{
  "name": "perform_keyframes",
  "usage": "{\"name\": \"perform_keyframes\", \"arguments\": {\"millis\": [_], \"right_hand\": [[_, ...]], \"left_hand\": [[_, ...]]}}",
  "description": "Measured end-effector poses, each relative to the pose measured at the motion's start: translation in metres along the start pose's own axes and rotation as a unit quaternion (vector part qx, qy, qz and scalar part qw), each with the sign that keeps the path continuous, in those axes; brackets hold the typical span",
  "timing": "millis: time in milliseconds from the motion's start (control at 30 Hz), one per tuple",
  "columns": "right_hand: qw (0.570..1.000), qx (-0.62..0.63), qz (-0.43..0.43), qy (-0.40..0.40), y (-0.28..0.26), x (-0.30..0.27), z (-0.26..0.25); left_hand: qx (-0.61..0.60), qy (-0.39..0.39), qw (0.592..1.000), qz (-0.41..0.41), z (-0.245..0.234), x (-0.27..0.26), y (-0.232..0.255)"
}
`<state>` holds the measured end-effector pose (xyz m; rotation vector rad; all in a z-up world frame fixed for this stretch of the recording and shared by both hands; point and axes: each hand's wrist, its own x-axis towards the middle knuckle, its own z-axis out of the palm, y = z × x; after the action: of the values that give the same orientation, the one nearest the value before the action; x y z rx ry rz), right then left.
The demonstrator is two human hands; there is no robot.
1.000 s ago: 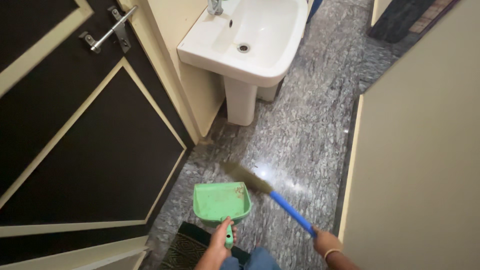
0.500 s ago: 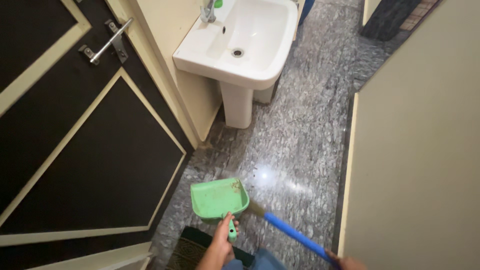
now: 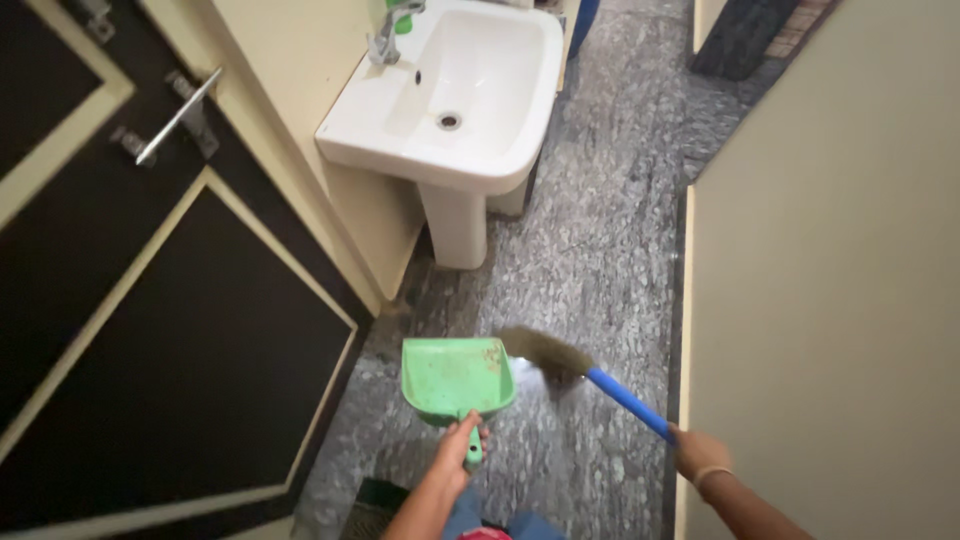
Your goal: The person sweeps a tiled floor using a blue broom and a green dustpan, collecting debris near a sink and a wooden door. The person moves around the room to gather dirt into the dustpan.
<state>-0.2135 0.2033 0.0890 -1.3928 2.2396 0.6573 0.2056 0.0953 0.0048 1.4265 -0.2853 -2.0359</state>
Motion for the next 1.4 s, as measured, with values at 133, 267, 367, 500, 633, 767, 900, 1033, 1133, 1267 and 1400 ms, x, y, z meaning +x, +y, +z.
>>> {"name": "perform_keyframes", "arguments": {"millis": [133,267,367,500,633,767,900,1033,1133,1267,1400], "right_hand": [[0.995,0.079,-0.014,0.054,-0.068,0.022,-0.003],[0.985,0.165,-0.042,0.007,-0.116,0.001,0.011],[0.988,0.141,-0.062,-0.028,-0.158,-0.003,0.004],[0.992,0.067,-0.105,-0.033,-0.206,0.01,-0.015],[0.996,0.064,-0.002,-0.056,-0.211,0.031,-0.028],[0.993,0.096,0.058,-0.043,-0.204,0.062,-0.044],[0.986,0.133,0.103,0.013,-0.209,0.111,-0.072],[0.97,0.201,0.125,0.045,-0.228,0.143,-0.095],[0.97,0.212,0.111,0.039,-0.248,0.151,-0.105],[0.977,0.198,0.077,0.008,-0.246,0.153,-0.101],[0.986,0.145,0.075,0.025,-0.202,0.176,-0.109]], "left_hand": [[0.007,-0.007,0.999,-0.048,0.003,0.011,0.011],[-0.014,-0.035,0.995,-0.089,0.004,0.03,0.044],[0.037,-0.077,0.993,-0.085,0.003,0.048,0.078],[0.087,-0.094,0.986,-0.11,-0.01,0.074,0.125],[0.155,-0.092,0.977,-0.117,-0.022,0.103,0.159],[0.168,-0.119,0.969,-0.14,-0.011,0.137,0.182],[0.183,-0.147,0.959,-0.158,0.018,0.167,0.196],[0.269,-0.146,0.935,-0.179,0.054,0.185,0.215],[0.351,-0.134,0.916,-0.143,0.081,0.194,0.222],[0.546,-0.124,0.827,0.041,0.107,0.203,0.213],[0.74,-0.066,0.667,0.059,0.126,0.208,0.207]]}}
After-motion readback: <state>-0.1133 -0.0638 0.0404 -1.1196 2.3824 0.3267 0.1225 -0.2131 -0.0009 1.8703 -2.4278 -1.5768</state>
